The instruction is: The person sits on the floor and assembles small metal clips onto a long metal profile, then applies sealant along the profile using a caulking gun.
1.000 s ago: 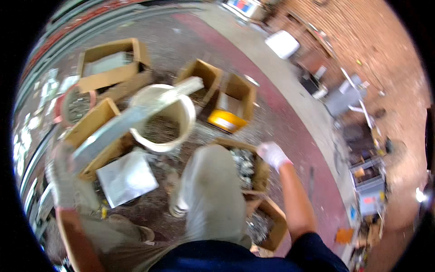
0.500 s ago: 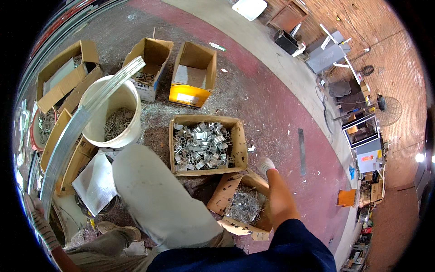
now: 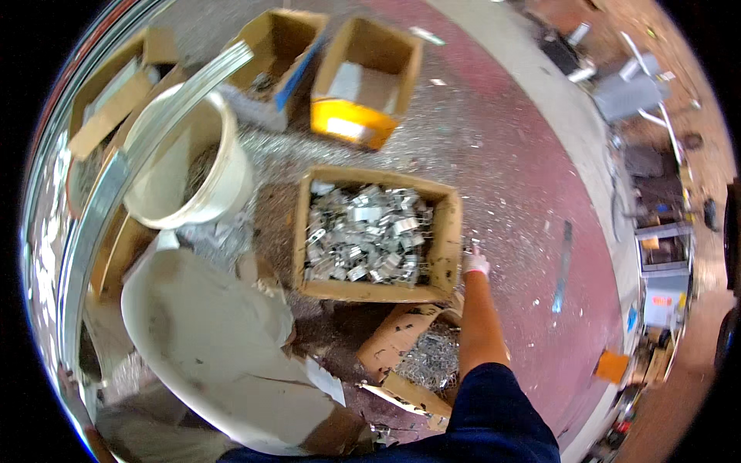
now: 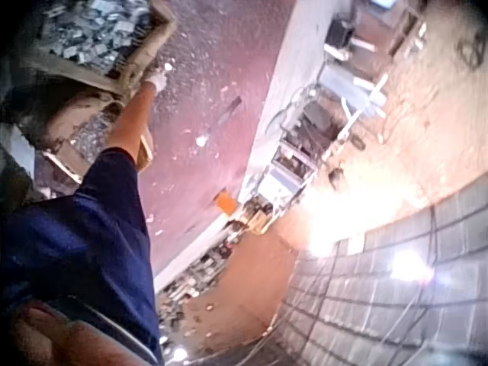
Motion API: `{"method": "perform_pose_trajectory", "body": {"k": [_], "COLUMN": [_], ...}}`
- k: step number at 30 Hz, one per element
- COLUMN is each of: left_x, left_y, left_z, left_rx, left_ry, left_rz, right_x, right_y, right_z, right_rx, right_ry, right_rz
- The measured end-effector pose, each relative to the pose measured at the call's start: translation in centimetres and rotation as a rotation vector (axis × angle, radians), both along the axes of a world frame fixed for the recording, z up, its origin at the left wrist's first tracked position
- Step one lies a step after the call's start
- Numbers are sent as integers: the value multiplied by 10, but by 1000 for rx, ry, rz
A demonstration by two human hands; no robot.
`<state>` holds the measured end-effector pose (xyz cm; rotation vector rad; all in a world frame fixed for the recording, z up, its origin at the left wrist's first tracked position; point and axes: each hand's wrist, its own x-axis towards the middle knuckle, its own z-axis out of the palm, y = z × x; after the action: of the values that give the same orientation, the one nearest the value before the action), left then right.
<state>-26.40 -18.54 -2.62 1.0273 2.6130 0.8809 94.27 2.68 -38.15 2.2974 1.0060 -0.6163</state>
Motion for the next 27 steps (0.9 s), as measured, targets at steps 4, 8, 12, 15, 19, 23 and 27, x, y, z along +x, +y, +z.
{"method": "perform_pose_trajectory", "body": {"k": [4, 8, 12, 15, 19, 23, 27], "left_x": [58, 179, 210, 219, 209, 151, 161], "left_y": [4, 74, 100, 101, 129, 131, 148], "left_z": [-2, 29, 27, 32, 16, 2, -18], "left_rx": [-52, -320, -335, -341, -237, -210, 12], "left_ry": [59, 194, 197, 231, 222, 279, 323], "left_rz": [-107, -125, -130, -172, -291, -545, -581], "right_x": [33, 29, 32, -8, 0, -49, -90], "right_y": [-11, -13, -35, -40, -124, -190, -202], "right_z": [-38, -16, 13, 75, 120, 173, 195], "right_rx": [-60, -160, -74, 7, 336, 505, 421], "right_ry": [-71, -66, -34, -55, -69, 81, 357], "right_rz": [133, 293, 343, 289, 253, 292, 161]}}
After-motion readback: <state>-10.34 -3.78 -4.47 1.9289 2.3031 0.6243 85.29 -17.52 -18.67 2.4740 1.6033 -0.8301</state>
